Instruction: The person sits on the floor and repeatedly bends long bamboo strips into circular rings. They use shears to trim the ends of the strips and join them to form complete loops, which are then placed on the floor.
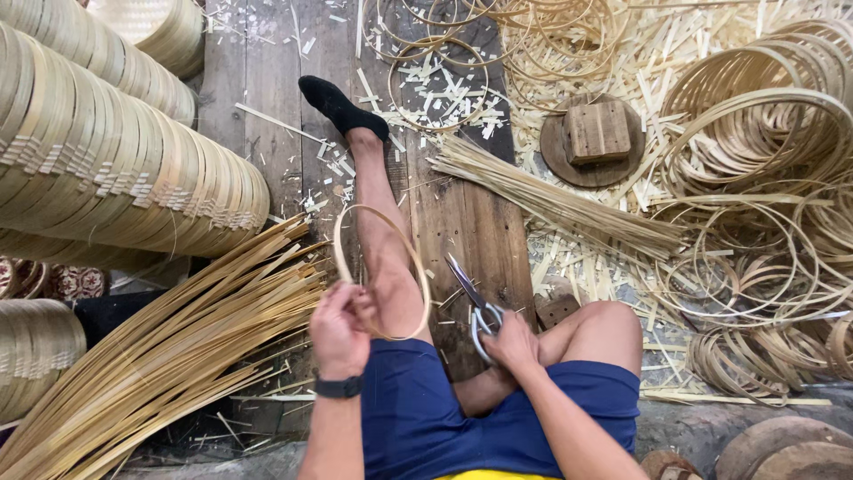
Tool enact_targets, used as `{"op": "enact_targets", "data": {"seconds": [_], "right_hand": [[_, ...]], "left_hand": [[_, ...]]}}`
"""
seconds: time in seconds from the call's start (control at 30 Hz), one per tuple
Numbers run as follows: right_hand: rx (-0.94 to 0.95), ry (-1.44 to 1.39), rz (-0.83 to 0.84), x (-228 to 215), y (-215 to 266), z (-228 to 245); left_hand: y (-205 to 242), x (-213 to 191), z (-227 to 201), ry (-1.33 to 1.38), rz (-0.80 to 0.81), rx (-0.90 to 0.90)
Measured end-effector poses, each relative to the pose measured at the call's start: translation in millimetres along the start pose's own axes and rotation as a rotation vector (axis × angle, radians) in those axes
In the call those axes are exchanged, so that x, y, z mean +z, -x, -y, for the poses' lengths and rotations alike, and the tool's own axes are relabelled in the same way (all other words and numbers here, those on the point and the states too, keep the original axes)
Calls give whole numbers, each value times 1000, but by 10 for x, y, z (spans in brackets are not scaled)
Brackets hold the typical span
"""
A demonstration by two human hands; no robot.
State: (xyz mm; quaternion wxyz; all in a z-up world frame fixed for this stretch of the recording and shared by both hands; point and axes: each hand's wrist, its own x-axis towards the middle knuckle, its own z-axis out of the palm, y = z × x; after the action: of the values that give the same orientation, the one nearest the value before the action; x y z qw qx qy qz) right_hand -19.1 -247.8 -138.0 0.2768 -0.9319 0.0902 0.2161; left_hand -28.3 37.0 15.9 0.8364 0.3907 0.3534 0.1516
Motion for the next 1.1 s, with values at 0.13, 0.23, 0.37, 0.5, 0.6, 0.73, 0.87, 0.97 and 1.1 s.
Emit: {"op": "enact_targets", "data": {"seconds": [0.13, 0.23, 0.37, 0.5, 0.6, 0.73, 0.87, 0.97, 1.1], "right_hand": [[-39, 81, -28, 319, -343, -168], [-115, -59, -130, 142, -335, -116], [-218, -464, -503, -699, -7, 300], [-828, -342, -628, -1534, 547, 827], [-1198, -152, -473, -1731, 715, 1227], [-1313, -105, -219, -1676, 719, 1391], [-1351, -118, -133, -1451, 687, 1275], [-1321, -62, -150, -1243, 678, 1222], [-1108, 11, -196, -1062, 633, 1205]], "left_hand": [[163, -83, -291, -176, -31, 275], [286, -89, -462, -392, -17, 377], [401, -52, -468, -727, 45, 370], [467, 98, -51, -818, 214, 130], [548, 175, 268, -563, 376, -338], [545, 149, 394, -374, 478, -661], [351, 129, 446, -420, 533, -922], [207, 198, 557, -686, 694, -965], [245, 323, 734, -589, 490, -783]]}}
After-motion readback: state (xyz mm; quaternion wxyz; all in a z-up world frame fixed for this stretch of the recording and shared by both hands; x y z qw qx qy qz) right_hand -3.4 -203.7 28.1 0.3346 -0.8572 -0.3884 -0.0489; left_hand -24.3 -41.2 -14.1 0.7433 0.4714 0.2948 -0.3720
